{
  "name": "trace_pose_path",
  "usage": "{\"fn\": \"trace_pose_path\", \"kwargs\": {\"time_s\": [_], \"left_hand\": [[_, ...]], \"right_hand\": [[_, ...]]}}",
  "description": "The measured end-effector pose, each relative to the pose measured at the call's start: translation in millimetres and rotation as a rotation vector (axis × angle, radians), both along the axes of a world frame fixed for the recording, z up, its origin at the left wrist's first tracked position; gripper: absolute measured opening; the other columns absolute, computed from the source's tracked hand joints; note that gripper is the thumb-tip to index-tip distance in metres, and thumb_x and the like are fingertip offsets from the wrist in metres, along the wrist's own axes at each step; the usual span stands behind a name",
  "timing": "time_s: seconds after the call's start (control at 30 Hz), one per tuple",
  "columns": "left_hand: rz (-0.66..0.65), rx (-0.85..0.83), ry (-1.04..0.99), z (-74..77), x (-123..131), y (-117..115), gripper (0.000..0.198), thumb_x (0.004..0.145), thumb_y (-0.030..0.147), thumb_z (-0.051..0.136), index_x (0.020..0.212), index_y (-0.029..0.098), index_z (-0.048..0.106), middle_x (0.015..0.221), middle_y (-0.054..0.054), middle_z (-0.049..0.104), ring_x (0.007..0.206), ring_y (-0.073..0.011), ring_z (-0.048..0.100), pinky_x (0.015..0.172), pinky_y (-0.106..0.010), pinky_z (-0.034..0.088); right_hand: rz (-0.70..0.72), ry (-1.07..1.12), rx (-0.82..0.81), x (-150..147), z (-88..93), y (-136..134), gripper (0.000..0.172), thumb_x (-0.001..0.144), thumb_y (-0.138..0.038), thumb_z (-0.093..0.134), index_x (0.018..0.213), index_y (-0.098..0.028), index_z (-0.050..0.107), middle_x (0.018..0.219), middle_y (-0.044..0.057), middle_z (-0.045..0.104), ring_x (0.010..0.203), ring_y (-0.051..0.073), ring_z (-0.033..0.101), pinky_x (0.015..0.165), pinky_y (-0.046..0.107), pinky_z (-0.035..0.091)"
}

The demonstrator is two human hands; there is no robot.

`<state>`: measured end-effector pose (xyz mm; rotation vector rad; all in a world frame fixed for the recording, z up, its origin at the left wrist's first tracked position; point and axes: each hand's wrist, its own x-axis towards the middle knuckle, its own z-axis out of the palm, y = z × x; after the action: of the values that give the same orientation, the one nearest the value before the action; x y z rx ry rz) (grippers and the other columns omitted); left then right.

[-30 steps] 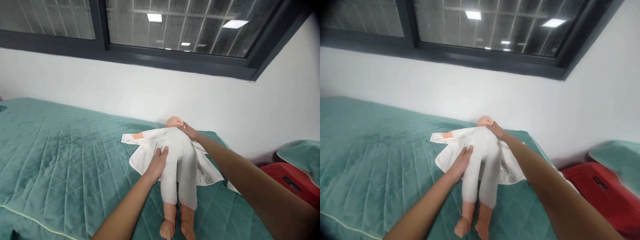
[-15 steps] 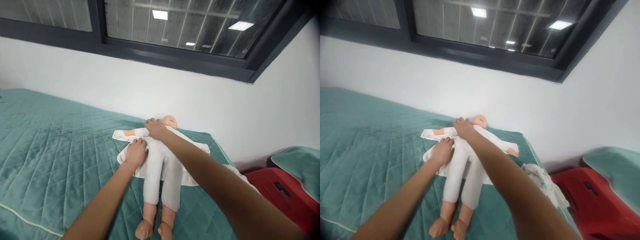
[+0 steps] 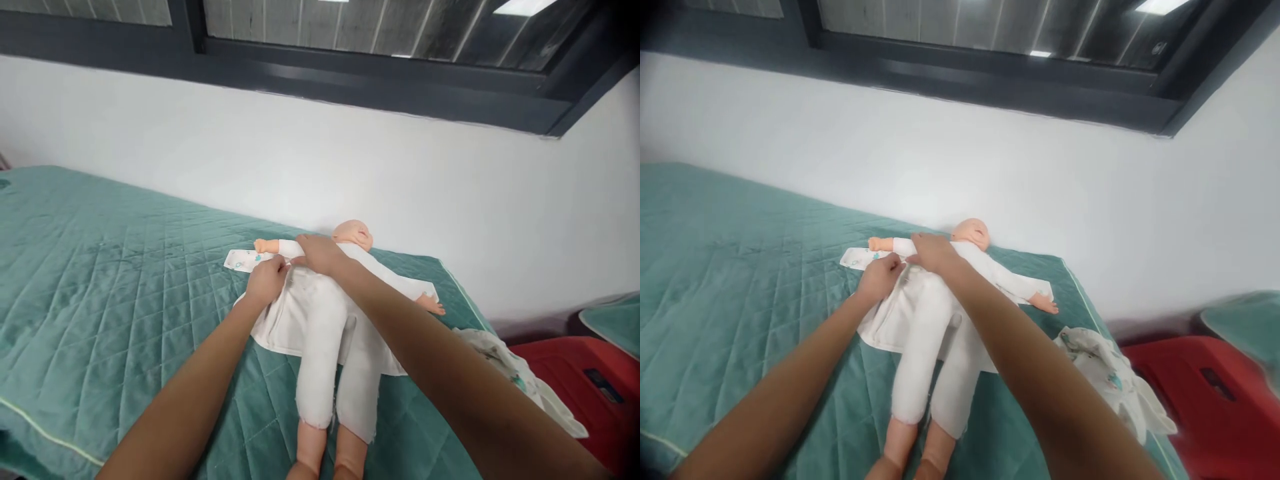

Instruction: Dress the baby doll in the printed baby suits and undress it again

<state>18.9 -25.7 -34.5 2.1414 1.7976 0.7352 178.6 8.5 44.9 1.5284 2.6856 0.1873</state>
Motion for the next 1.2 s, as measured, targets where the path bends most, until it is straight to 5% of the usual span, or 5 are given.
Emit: {"fn": "trace_pose_path", "kwargs": {"time_s": [0.13,0.57,0.73,0.93,1.2], "left_hand": [[0.144,0.065,-0.483,-7.2,-13.1,2.2,0.021,0.084,0.037,0.055,0.073,0.02,0.059,0.071,-0.004,0.065,0.072,-0.0213,0.06,0.069,-0.03,0.04],[0.21,0.14,-0.873,-19.2,-24.2,7.0,0.012,0.08,0.031,0.052,0.077,0.019,0.053,0.073,0.002,0.058,0.067,-0.0127,0.053,0.063,-0.023,0.041],[0.222,0.202,-0.814,-12.8,-18.9,-0.4,0.016,0.084,0.035,0.053,0.078,0.02,0.055,0.076,0.001,0.059,0.073,-0.0139,0.053,0.069,-0.025,0.041],[-0.078,0.218,-0.38,-6.3,-3.9,-9.0,0.019,0.091,0.032,0.048,0.077,0.021,0.056,0.067,0.002,0.057,0.066,-0.0146,0.051,0.064,-0.027,0.035],[-0.198,0.234,-0.329,-7.5,-0.8,-5.0,0.02,0.093,0.035,0.049,0.086,0.021,0.062,0.081,-0.001,0.065,0.077,-0.0162,0.058,0.071,-0.028,0.041]], "right_hand": [[0.032,0.098,0.039,8.1,2.1,-5.6,0.058,0.093,-0.069,0.032,0.112,-0.019,0.055,0.111,0.011,0.066,0.093,0.027,0.062,0.071,0.033,0.042],[-0.036,-0.031,-0.038,16.8,4.2,-16.1,0.057,0.093,-0.067,0.032,0.112,-0.022,0.061,0.106,0.012,0.068,0.096,0.031,0.063,0.078,0.038,0.041],[-0.061,-0.07,-0.02,15.4,-2.0,-17.4,0.054,0.093,-0.063,0.038,0.113,-0.02,0.063,0.107,0.015,0.069,0.098,0.032,0.063,0.083,0.042,0.042],[-0.102,-0.053,-0.019,6.9,-11.4,-13.8,0.047,0.092,-0.057,0.046,0.11,-0.018,0.066,0.107,0.017,0.069,0.102,0.036,0.062,0.087,0.047,0.041],[-0.134,0.046,-0.01,-3.8,-14.7,-11.4,0.037,0.091,-0.046,0.052,0.11,-0.016,0.065,0.111,0.017,0.068,0.103,0.033,0.062,0.089,0.046,0.042]]}}
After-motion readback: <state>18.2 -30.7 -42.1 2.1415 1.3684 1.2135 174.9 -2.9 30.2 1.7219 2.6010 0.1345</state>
